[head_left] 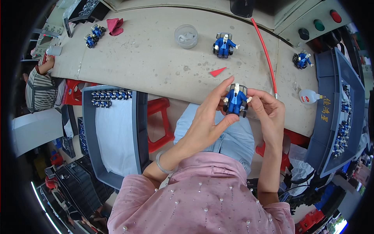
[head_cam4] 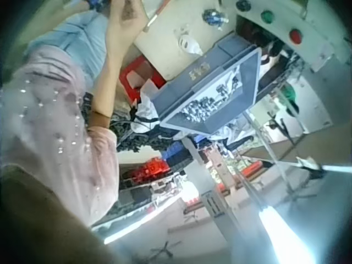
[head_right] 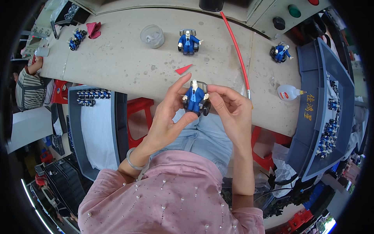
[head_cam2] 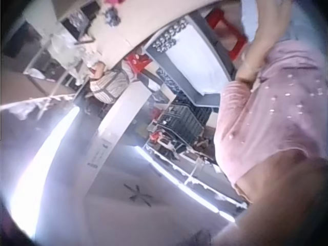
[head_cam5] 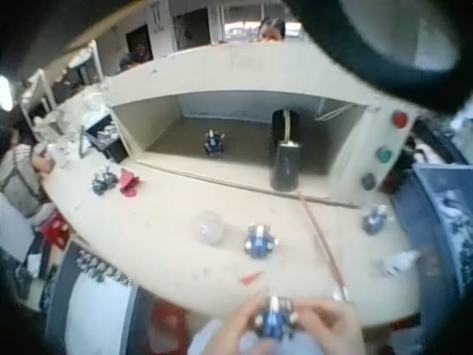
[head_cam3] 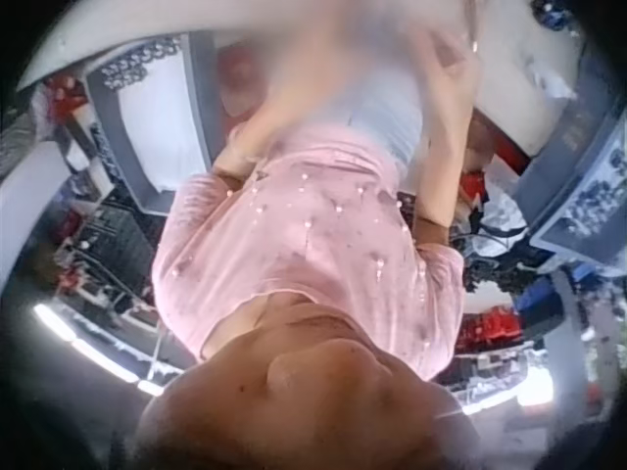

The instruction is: The person assembles small robot figurines by applying glue from a bottle to plastic parts with a paintbrush.

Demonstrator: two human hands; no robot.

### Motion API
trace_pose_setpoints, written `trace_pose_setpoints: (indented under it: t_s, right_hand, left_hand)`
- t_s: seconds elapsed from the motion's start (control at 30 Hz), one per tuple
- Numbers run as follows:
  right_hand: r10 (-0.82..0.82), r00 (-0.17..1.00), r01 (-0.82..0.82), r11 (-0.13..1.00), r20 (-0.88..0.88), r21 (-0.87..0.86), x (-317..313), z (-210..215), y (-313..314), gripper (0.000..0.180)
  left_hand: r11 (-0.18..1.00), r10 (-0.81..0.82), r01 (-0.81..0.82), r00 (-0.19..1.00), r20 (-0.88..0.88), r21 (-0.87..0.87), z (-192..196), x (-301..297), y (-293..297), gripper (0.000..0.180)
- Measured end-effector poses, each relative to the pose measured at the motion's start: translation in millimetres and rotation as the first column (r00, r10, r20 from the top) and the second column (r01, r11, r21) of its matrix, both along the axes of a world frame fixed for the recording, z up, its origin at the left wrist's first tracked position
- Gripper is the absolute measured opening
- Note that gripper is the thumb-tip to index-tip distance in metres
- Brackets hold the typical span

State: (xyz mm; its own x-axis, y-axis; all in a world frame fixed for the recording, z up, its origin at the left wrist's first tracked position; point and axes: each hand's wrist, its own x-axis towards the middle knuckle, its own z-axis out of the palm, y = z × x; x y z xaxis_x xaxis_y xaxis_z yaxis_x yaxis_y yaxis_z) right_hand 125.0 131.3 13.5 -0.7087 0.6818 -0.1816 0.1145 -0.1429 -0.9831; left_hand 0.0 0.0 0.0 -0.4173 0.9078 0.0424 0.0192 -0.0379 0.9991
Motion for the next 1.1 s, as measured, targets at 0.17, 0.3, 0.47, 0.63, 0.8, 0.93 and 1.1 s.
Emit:
trace_pose_setpoints:
  t_s: [0.17, 0.3, 0.47, 0.63, 0.8, 0.93, 1.1]
  right_hand:
    - [0.001, 0.999, -0.003, 0.999, -0.038, -0.037, -2.0, 1.6, 4.7, 0.027]
    - [-0.021, 1.000, 0.020, 0.999, -0.013, -0.029, -3.5, 7.1, 4.6, 0.026]
    - [-0.107, 0.994, 0.109, 0.991, -0.031, 0.074, -0.5, 5.1, -7.4, 0.017]
    - [-0.164, 0.985, 0.146, 0.950, 0.045, 0.276, -2.5, 10.6, -13.8, 0.013]
    - [-0.216, 0.976, 0.202, 0.928, 0.011, 0.313, -2.0, 7.6, -14.1, 0.012]
    - [-0.221, 0.975, 0.209, 0.939, 0.012, 0.274, -1.5, 8.5, -14.5, 0.013]
    - [-0.221, 0.975, 0.223, 0.952, -0.034, 0.212, -0.8, 2.7, -14.4, 0.013]
  left_hand:
    - [0.994, 0.077, -0.091, 0.978, -0.192, -0.066, 3.1, 1.5, -2.5, 0.080]
    - [0.989, 0.110, -0.131, 0.960, -0.259, -0.063, 2.1, 3.5, -2.4, 0.082]
    - [0.975, 0.173, -0.210, 0.915, -0.365, -0.065, 4.2, 5.4, -1.1, 0.081]
    - [0.973, 0.183, -0.221, 0.918, -0.351, -0.072, 6.4, 7.0, -0.4, 0.080]
    - [0.971, 0.202, -0.233, 0.913, -0.355, -0.047, 7.7, 7.0, 1.7, 0.080]
    - [0.973, 0.201, -0.228, 0.915, -0.349, -0.037, 5.4, 5.4, 1.1, 0.080]
    - [0.978, 0.206, -0.207, 0.937, -0.280, 0.027, -3.1, 2.9, 2.2, 0.079]
